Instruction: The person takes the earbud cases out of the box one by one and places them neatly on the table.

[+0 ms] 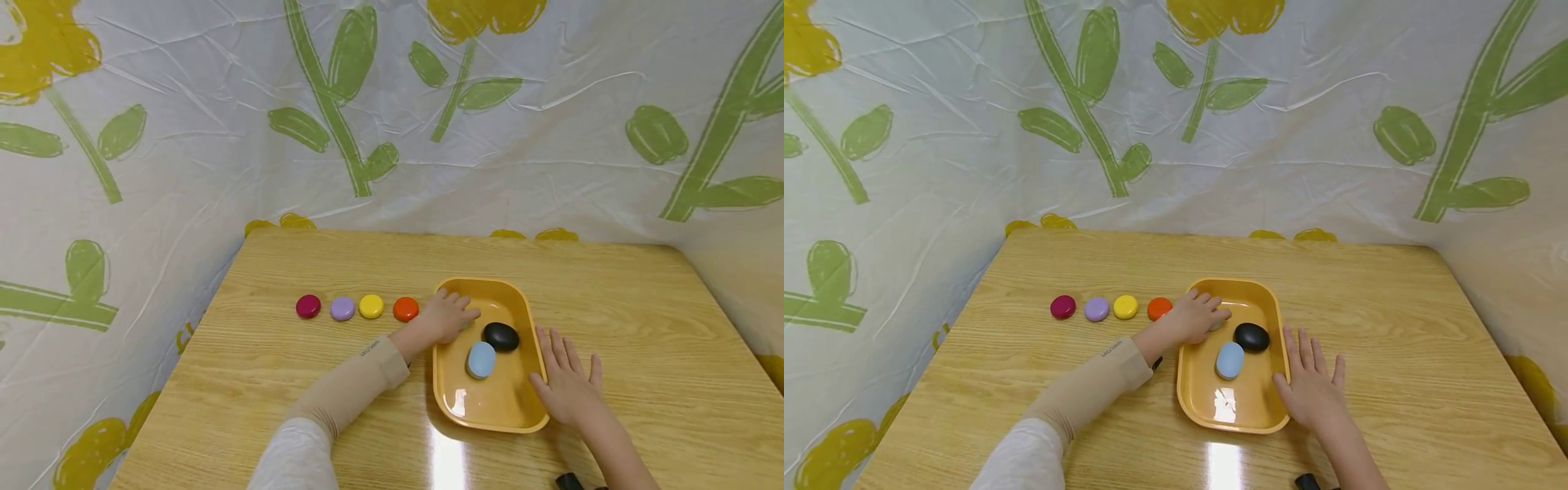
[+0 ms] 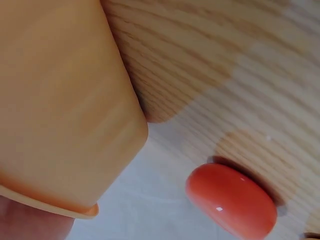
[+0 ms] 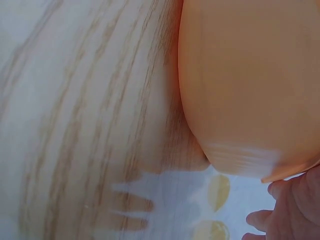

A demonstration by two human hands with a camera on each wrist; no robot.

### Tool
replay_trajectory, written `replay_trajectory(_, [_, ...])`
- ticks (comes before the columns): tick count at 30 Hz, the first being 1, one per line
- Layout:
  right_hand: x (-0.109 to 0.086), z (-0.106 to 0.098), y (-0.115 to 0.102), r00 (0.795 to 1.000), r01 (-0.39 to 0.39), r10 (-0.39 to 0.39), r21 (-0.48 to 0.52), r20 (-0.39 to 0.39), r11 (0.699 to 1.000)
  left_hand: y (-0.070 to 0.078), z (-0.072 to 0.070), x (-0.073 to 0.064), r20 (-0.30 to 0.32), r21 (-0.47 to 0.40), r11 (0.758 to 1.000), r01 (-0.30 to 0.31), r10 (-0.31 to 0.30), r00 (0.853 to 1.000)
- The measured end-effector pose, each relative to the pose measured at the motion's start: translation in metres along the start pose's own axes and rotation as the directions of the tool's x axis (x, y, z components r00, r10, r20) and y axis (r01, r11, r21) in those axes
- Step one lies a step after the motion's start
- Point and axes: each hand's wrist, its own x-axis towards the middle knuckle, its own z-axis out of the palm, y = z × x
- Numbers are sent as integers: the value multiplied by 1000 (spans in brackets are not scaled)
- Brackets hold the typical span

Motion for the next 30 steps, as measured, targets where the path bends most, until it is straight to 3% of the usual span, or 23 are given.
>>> replay_trajectory(6, [0,0,0,1000,-1,1,5,-1,1000,-1,0,-2,-74,-64,997,-33,28,997])
replay_trajectory(12, [0,0,0,1000,-3,3,3,4,1000,-8,-10,-11,-194,-150,986,-75,45,980])
replay_trajectory(21, [0,0,1,1000,1,-1,-8,2,1000,-32,-29,-56,-315,-204,975,-87,19,949])
replay_trajectory(27, [0,-1,1,1000,1,-1,-5,5,1000,-46,-19,-86,-392,-231,971,-68,-29,920])
replay_trajectory(30, [0,-1,1,1000,3,-3,-2,2,1000,-50,-10,-96,-401,-231,972,-51,-47,915])
